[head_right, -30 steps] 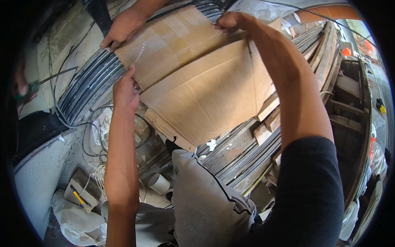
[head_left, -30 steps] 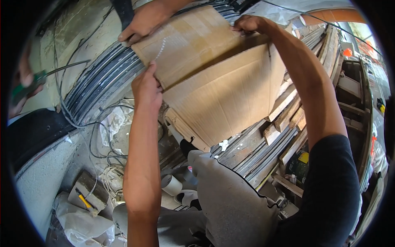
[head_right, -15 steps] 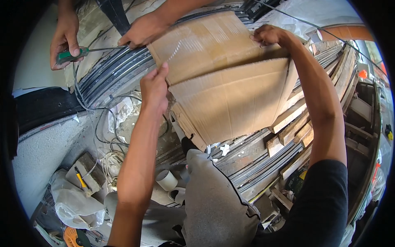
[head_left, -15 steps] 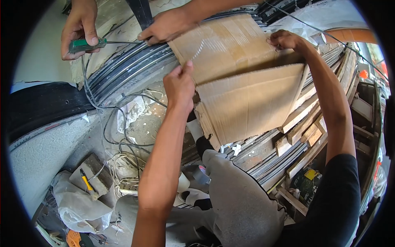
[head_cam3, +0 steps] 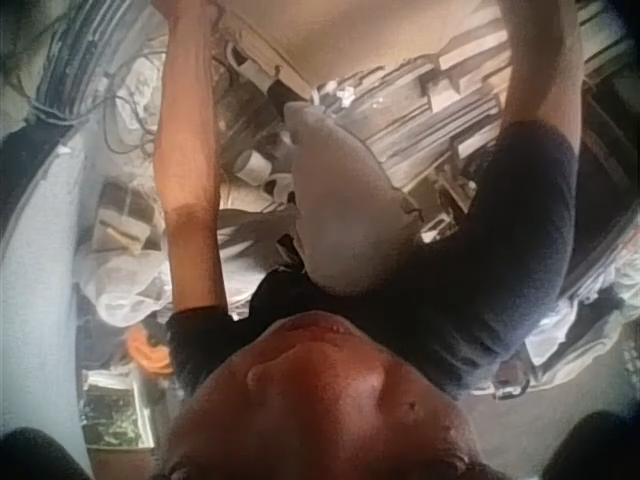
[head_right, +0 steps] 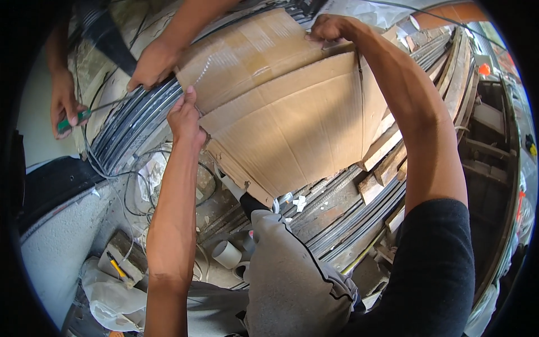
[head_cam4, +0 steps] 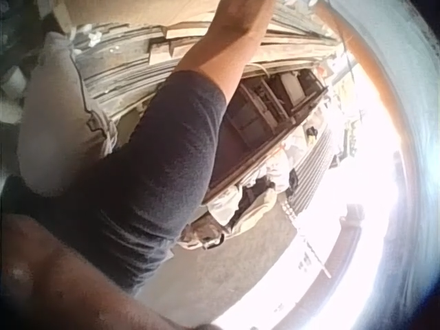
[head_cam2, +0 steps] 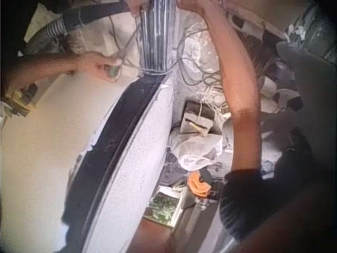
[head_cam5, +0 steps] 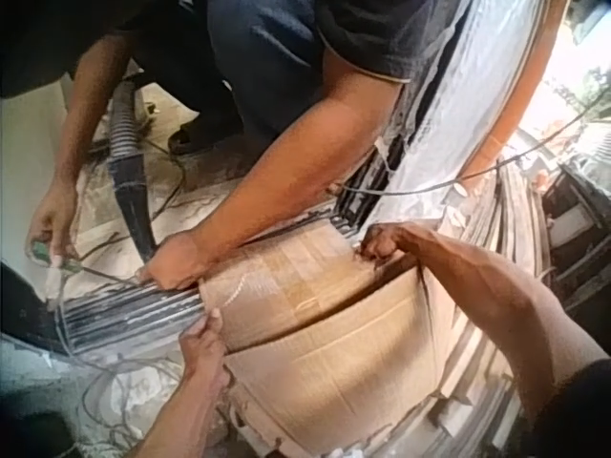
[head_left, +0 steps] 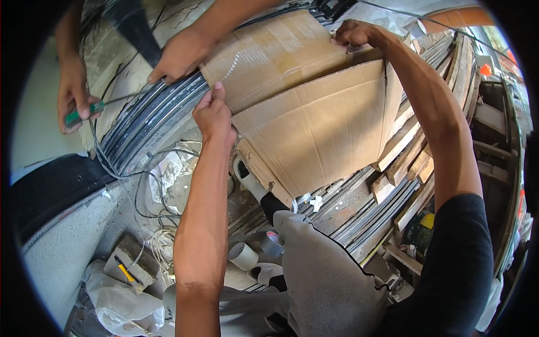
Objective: Assisting in the repair of a sliding door by cutting cardboard to size and cleaning debris from the track.
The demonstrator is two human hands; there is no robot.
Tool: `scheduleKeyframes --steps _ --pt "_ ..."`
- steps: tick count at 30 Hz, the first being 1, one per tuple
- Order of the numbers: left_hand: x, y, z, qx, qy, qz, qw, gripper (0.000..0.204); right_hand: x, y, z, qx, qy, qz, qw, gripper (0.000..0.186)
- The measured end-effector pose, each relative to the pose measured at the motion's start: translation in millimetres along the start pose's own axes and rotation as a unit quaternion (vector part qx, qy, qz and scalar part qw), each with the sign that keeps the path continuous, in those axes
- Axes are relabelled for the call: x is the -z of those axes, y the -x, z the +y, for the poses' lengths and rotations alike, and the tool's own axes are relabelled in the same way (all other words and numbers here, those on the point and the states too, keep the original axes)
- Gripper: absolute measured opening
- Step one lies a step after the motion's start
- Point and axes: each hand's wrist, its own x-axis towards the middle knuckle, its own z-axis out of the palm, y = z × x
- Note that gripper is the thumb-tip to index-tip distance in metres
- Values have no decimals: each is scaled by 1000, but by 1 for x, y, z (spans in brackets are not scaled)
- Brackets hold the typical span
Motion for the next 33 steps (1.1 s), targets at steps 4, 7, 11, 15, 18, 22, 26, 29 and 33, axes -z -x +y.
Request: scheduleKeyframes --steps 4,7,11,15,18,22,26,29,33 --pt "-1 11 0 -37 21 -18 999 25 -10 10 -1 75 21 107 991 35" --pt "0 6 -3 -7 84 -29 996 23 -6 6 -9 52 -67 64 994 28" --pt "0 1 -6 -4 108 -12 994 22 -11 1 -9 0 -173 12 985 20" --pt "4 -2 -9 -11 98 -21 995 22 -12 1 -6 44 -115 44 991 20" --pt "10 -2 -5 -9 128 -26 991 23 -16 -1 -4 30 -123 39 991 21" --pt "18 -4 -1 20 167 -45 985 23 -13 -5 -9 16 -129 36 991 21" --pt "21 -10 -7 13 120 -9 993 22 -8 -13 -17 6 -130 33 991 22" --pt "21 -14 -4 32 117 -14 992 22 -13 -14 -12 -8 -131 25 991 23" --pt "28 -14 10 69 68 -13 995 23 -15 -24 -18 -14 -132 15 991 24"
